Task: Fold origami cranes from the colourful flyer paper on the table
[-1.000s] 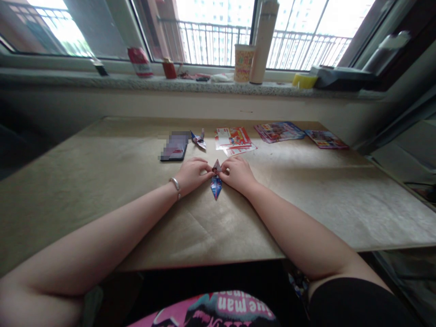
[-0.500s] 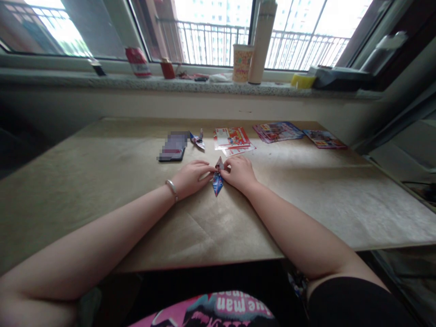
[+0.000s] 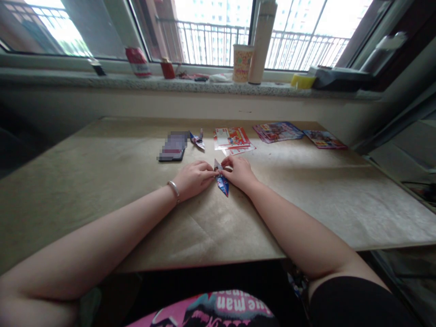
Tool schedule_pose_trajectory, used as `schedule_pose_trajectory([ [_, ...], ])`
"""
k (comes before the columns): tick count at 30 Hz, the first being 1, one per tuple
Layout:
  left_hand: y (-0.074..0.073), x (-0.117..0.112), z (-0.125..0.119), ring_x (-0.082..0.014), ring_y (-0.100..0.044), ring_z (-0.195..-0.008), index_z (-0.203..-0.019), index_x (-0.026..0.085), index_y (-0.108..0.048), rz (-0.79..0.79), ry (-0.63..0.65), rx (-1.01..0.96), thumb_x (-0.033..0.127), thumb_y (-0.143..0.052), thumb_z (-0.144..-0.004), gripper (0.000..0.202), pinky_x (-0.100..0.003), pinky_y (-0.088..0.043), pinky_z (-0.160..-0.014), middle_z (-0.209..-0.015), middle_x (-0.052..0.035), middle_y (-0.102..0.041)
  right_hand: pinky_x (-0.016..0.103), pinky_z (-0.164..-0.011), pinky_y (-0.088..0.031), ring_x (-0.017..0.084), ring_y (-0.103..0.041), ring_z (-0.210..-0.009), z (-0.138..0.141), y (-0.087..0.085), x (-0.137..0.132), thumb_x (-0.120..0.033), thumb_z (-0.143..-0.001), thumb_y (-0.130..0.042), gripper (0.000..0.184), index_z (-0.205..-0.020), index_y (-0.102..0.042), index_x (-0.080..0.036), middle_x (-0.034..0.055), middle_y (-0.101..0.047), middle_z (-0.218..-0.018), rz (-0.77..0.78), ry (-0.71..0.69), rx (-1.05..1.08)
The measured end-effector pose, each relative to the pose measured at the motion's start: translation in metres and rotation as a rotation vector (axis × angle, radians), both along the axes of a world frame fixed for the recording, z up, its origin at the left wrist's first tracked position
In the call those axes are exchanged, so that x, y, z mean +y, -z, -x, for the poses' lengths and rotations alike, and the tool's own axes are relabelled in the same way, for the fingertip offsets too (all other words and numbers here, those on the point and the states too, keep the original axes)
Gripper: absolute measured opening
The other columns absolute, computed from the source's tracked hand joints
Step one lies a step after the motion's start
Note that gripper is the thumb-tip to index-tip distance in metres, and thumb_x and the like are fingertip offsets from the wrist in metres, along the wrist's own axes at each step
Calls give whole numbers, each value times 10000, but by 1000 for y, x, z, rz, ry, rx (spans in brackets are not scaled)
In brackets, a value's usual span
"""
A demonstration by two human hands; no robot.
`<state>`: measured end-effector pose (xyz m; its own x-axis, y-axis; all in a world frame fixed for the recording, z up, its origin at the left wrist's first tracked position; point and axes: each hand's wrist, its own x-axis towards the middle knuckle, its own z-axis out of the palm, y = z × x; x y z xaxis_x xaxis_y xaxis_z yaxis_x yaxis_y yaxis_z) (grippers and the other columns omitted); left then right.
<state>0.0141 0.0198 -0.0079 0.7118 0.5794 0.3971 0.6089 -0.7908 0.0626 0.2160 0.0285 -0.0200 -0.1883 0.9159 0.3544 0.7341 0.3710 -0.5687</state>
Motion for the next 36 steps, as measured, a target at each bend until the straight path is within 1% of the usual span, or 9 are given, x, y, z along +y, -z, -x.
schedule_pose_trajectory([
  [3, 1, 0, 1, -212, -604, -1033, -1062, 251, -736, 23, -34, -19, 252, -510, -920, 266, -372, -508, -932, -1127, -77, -659, 366, -858, -460, 216, -628, -907, -1, 0, 0, -285, -776, -681, 93, -842, -704, -224, 31, -720, -867, -11, -13, -80],
  [6, 2, 1, 2, -221, -589, -1117, -1078, 249, -726, 41, -16, -38, 228, -514, -912, 270, -386, -490, -990, -1243, -61, -632, 391, -874, -444, 242, -612, -919, 0, -2, -3, -321, -795, -661, 131, -855, -737, -233, 46, -722, -857, -39, 10, -152],
  [11, 0, 3, 1, -211, -592, -1160, -1136, 206, -676, 98, 18, -26, 192, -505, -901, 291, -375, -465, -1047, -1224, -62, -668, 441, -983, -382, 264, -579, -977, 3, -11, -13, -325, -780, -676, 155, -878, -743, -226, 73, -717, -890, -160, 34, -285],
  [15, 1, 5, 0, -212, -595, -1163, -1140, 173, -652, 142, -5, -24, 218, -495, -912, 281, -366, -458, -1054, -1217, -82, -668, 563, -1109, -208, 307, -527, -1102, 4, -14, -18, -383, -789, -680, 155, -831, -739, -246, 66, -723, -972, -216, 67, -321],
  [17, 1, 5, 0, -216, -585, -1175, -1138, 169, -646, 155, -7, -24, 225, -498, -911, 277, -369, -447, -1063, -1232, -85, -658, 614, -1129, -111, 336, -489, -1174, 3, -13, -18, -400, -783, -691, 150, -769, -740, -258, 48, -723, -1030, -220, 71, -306],
  [18, 1, 5, 0, -219, -580, -1179, -1139, 173, -644, 158, -10, -24, 235, -502, -911, 276, -374, -445, -1062, -1238, -85, -653, 622, -1131, -98, 342, -476, -1196, 2, -11, -17, -395, -780, -696, 143, -748, -741, -263, 39, -722, -1050, -213, 62, -287],
  [24, -1, 2, 1, -239, -578, -1156, -1144, 176, -630, 167, -57, -29, 332, -512, -922, 296, -394, -464, -1016, -1239, -101, -634, 498, -1072, -317, 280, -490, -1199, -2, -1, -8, -334, -782, -693, 92, -775, -747, -260, 25, -725, -1072, -125, -84, -131],
  [30, 0, 5, 1, -253, -568, -1127, -1120, 157, -639, 209, -88, -57, 348, -483, -936, 308, -414, -436, -1029, -1159, -106, -657, 493, -1060, -311, 273, -505, -1169, -1, -2, -7, -312, -779, -683, 76, -795, -727, -252, 28, -714, -1087, -91, -93, -144],
  [36, 3, 8, 3, -244, -560, -1052, -1038, 201, -676, 235, -118, -91, 402, -564, -892, 273, -415, -443, -987, -1058, -88, -633, 458, -1033, -335, 246, -549, -1092, -5, -4, -7, -318, -787, -691, 80, -755, -729, -255, 31, -716, -1014, -110, -108, -154],
])
